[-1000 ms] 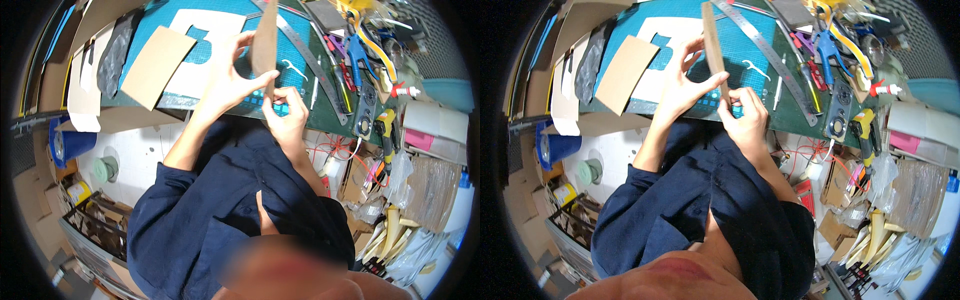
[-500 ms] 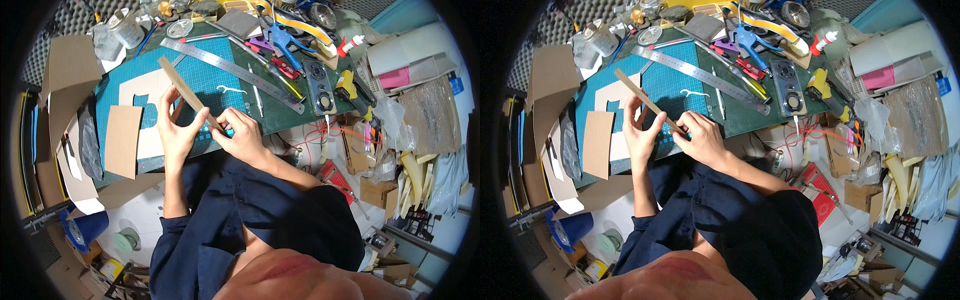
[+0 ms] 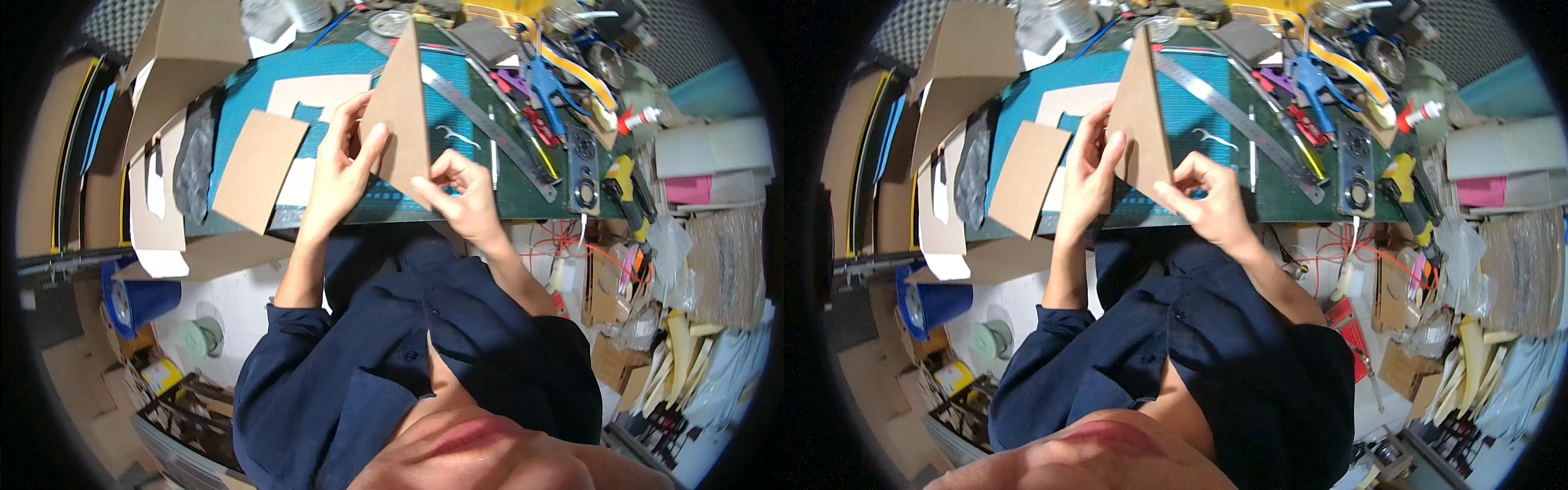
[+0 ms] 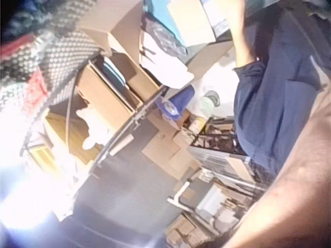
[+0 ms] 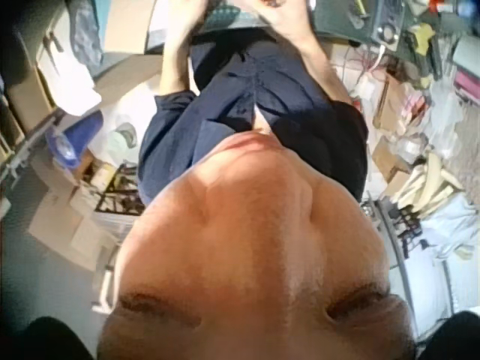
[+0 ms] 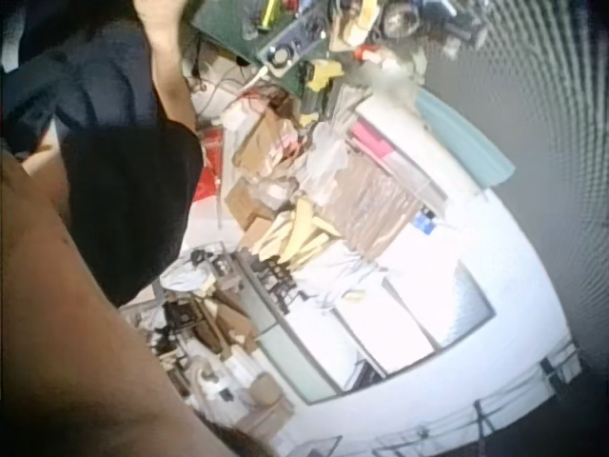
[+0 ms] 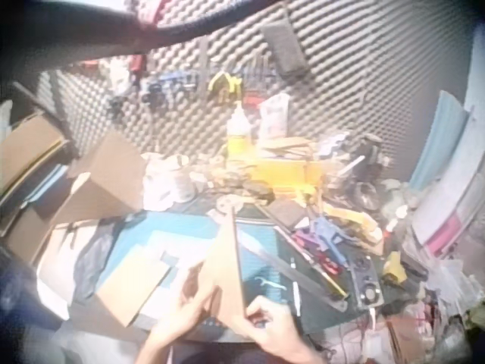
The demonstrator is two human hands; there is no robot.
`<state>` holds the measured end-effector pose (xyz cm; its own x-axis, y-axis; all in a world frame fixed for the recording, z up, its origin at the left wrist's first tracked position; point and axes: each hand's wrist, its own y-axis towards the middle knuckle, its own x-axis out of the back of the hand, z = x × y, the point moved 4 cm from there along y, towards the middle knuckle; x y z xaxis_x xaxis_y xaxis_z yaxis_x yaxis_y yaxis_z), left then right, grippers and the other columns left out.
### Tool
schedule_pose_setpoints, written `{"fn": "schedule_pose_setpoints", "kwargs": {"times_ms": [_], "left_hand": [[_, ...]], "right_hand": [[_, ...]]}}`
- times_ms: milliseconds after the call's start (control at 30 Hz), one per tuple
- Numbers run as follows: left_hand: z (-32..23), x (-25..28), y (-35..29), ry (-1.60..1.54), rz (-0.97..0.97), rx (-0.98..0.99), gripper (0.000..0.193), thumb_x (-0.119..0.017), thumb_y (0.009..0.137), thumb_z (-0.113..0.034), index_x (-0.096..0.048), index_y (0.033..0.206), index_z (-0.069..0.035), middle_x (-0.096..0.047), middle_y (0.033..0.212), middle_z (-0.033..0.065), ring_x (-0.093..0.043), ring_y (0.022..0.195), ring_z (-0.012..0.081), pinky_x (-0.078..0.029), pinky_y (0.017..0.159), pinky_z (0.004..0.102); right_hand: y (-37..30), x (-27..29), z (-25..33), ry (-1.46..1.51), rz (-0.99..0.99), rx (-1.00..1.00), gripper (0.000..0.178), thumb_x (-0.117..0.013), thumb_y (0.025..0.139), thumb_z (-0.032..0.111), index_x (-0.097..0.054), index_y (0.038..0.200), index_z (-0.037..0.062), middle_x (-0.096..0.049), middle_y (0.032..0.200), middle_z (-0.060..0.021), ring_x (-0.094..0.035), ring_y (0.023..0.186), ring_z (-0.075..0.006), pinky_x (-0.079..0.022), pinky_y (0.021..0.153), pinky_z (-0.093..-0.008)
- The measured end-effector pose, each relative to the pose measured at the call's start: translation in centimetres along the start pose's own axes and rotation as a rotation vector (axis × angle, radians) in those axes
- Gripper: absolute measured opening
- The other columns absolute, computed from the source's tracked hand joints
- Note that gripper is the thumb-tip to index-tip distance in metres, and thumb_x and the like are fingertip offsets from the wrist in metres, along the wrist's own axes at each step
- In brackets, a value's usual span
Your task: The person assembles a small cardboard structure by folding and gluing cut pieces. They use a rotary cutter to trim edges, apply glue with a brush, and press the pieces together to form a box-like shape.
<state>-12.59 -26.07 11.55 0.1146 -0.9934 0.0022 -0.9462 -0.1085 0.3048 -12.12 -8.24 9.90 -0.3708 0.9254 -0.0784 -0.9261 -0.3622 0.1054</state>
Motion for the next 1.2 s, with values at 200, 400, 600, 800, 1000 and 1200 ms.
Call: {"fn": "schedule_pose_setpoints", "kwargs": {"times_ms": [200, 400, 600, 800, 1000, 1200], "left_hand": [[-3.4, 4.7, -1.3, -0.17, 0.231, -0.057, 0.076, -0.077, 0.083, -0.029, -0.04, 0.144, -0.005, -0.046, 0.142, 0.0118, -0.048, 0.125, 0.0202, -0.042, 0.101, 0.0343], [-5.7, 8.1, -0.6, 0.433, 0.137, -0.532, 0.056, -0.074, 0.066, -0.012, -0.065, 0.121, -0.015, -0.049, 0.144, 0.0096, -0.042, 0.136, 0.0306, -0.031, 0.113, 0.0484], [-7.8, 11.0, 0.0, 0.645, 0.211, -0.679, 0.03, -0.074, 0.075, -0.009, -0.067, 0.104, -0.011, -0.069, 0.107, 0.0028, -0.062, 0.114, 0.0235, -0.033, 0.113, 0.0509], [-6.1, 13.1, -0.6, 0.462, 0.075, -0.507, 0.027, -0.069, 0.078, 0.0, -0.067, 0.103, -0.009, -0.069, 0.101, 0.0009, -0.064, 0.1, 0.0211, -0.042, 0.103, 0.0382], [-5.8, 14.6, -0.7, 0.335, 0.025, -0.57, 0.027, -0.07, 0.077, 0.0, -0.067, 0.103, -0.007, -0.07, 0.097, 0.0036, -0.064, 0.096, 0.0211, -0.048, 0.088, 0.0315], [-5.7, 15.6, -0.9, 0.373, 0.034, -0.591, 0.033, -0.071, 0.076, -0.001, -0.065, 0.109, -0.004, -0.07, 0.102, 0.0085, -0.065, 0.103, 0.0224, -0.045, 0.101, 0.0413]], "right_hand": [[1.5, -1.0, 0.4, 0.459, 0.248, -0.353, 0.013, -0.069, 0.085, 0.011, -0.061, 0.092, 0.0046, -0.064, 0.088, 0.0, -0.059, 0.079, -0.0046, -0.046, 0.074, -0.0196], [2.1, -4.0, 1.3, 0.788, 0.236, -0.694, 0.033, -0.063, 0.088, 0.017, -0.053, 0.112, -0.0039, -0.056, 0.082, -0.0049, -0.049, 0.064, -0.0088, -0.042, 0.056, -0.0212], [3.1, -6.9, 2.2, 0.919, 0.418, -0.775, 0.026, -0.059, 0.093, 0.021, -0.054, 0.102, -0.002, -0.044, 0.071, 0.0009, -0.04, 0.059, -0.0059, -0.036, 0.053, -0.02], [4.1, -9.2, 3.4, 1.005, 0.459, -0.856, 0.019, -0.057, 0.092, 0.019, -0.056, 0.092, 0.0006, -0.047, 0.07, -0.0008, -0.042, 0.057, -0.0058, -0.036, 0.053, -0.0201], [4.6, -10.8, 3.6, 1.016, 0.479, -0.858, 0.021, -0.055, 0.093, 0.019, -0.056, 0.093, -0.0013, -0.046, 0.07, -0.001, -0.04, 0.057, -0.0054, -0.034, 0.053, -0.0196], [4.9, -11.6, 3.4, 1.008, 0.518, -0.821, 0.02, -0.056, 0.092, 0.018, -0.058, 0.096, -0.001, -0.053, 0.075, -0.0029, -0.045, 0.061, -0.0075, -0.036, 0.055, -0.0204]]}}
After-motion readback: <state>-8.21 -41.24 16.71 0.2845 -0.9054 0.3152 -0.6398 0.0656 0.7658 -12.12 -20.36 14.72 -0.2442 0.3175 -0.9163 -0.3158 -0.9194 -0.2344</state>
